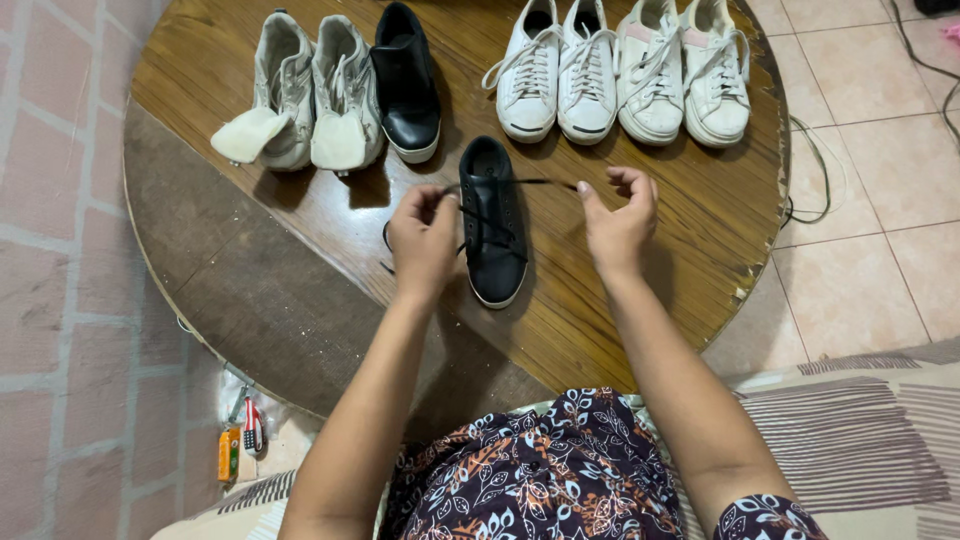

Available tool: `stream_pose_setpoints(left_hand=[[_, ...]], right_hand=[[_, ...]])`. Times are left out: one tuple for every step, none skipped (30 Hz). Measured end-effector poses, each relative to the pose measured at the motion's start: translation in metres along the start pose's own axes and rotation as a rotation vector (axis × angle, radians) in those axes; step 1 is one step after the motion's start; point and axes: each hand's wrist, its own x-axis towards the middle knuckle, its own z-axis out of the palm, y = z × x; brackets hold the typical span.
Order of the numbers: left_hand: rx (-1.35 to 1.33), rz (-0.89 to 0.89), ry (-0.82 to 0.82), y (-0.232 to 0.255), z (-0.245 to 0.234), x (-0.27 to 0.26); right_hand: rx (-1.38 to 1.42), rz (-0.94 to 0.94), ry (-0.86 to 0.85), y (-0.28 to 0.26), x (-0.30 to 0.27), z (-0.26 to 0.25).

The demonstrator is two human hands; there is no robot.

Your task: The person removes a black shoelace from a black sneaker, then re-laces the same shoe by threading the lace through the eyelets and tying a knot. Other shoes remain on the table.

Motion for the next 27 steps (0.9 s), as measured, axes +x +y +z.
stream_pose_setpoints(left_hand=[[-0.062,-0.058,0.017,-0.001,-0.005,0.003],[-0.089,-0.048,0.021,-0.002,-0.01,0.005],[-0.115,-0.037,0.026,-0.002,-0.016,0.006],[-0.141,-0.026,0.031,-0.002,-0.022,0.007],[-0.137,-0.034,0.04,-0.002,-0.027,0.008],[-0.132,-0.043,0.049,-0.002,-0.033,0.008],[-0.128,-0.052,0.059,-0.001,-0.038,0.008],[-0.121,-0.045,0.072,-0.001,-0.044,0.007],[-0.114,-0.036,0.087,-0.001,-0.049,0.007],[-0.108,-0.027,0.102,-0.001,-0.056,0.008],[-0.124,-0.024,0.118,-0.001,-0.062,0.01],[-0.141,-0.02,0.134,-0.001,-0.069,0.013],[-0.158,-0.016,0.152,-0.002,-0.077,0.015],[-0.145,-0.037,0.172,-0.002,-0.087,0.016],[-0.133,-0.06,0.191,-0.003,-0.097,0.017],[-0.121,-0.082,0.209,-0.004,-0.107,0.018],[-0.145,-0.095,0.218,-0.006,-0.117,0.019],[-0.169,-0.107,0.227,-0.008,-0.126,0.019],[-0.194,-0.12,0.235,-0.01,-0.135,0.019],[-0.208,-0.149,0.257,-0.013,-0.143,0.019],[-0.222,-0.177,0.279,-0.016,-0.15,0.02],[-0.237,-0.205,0.3,-0.019,-0.158,0.02],[-0.251,-0.233,0.329,-0.021,-0.165,0.02],[-0.266,-0.261,0.359,-0.023,-0.173,0.02],[-0.281,-0.289,0.388,-0.025,-0.178,0.019],[-0.313,-0.306,0.402,-0.027,-0.182,0.019],[-0.344,-0.323,0.418,-0.028,-0.186,0.018]], right_hand=[[0.069,0.058,-0.055,-0.003,-0.001,0.002],[0.139,0.115,-0.111,-0.008,-0.002,0.004],[0.209,0.171,-0.168,-0.014,-0.002,0.007],[0.234,0.159,-0.266,-0.02,-0.005,0.007],[0.259,0.145,-0.364,-0.028,-0.01,0.006],[0.284,0.129,-0.461,-0.035,-0.013,0.006],[0.291,0.071,-0.541,-0.041,-0.013,0.007],[0.298,0.011,-0.62,-0.047,-0.014,0.008],[0.305,-0.051,-0.699,-0.053,-0.014,0.009],[0.335,-0.086,-0.726,-0.058,-0.013,0.012],[0.366,-0.122,-0.754,-0.063,-0.013,0.015],[0.397,-0.157,-0.781,-0.068,-0.012,0.017],[0.396,-0.171,-0.789,-0.071,-0.01,0.019],[0.396,-0.185,-0.796,-0.075,-0.008,0.021],[0.395,-0.198,-0.803,-0.078,-0.007,0.023],[0.398,-0.087,-0.838,-0.081,-0.008,0.023],[0.398,0.025,-0.872,-0.083,-0.008,0.023],[0.397,0.138,-0.904,-0.085,-0.008,0.023],[0.389,0.19,-0.919,-0.085,-0.008,0.023],[0.379,0.242,-0.933,-0.085,-0.007,0.023],[0.37,0.293,-0.946,-0.083,-0.006,0.024],[0.41,0.319,-0.952,-0.08,-0.005,0.025],[0.449,0.346,-0.957,-0.075,-0.005,0.025],[0.488,0.373,-0.962,-0.069,-0.005,0.026],[0.513,0.375,-0.967,-0.063,-0.005,0.028],[0.538,0.377,-0.972,-0.057,-0.005,0.03],[0.564,0.378,-0.978,-0.049,-0.006,0.033]])
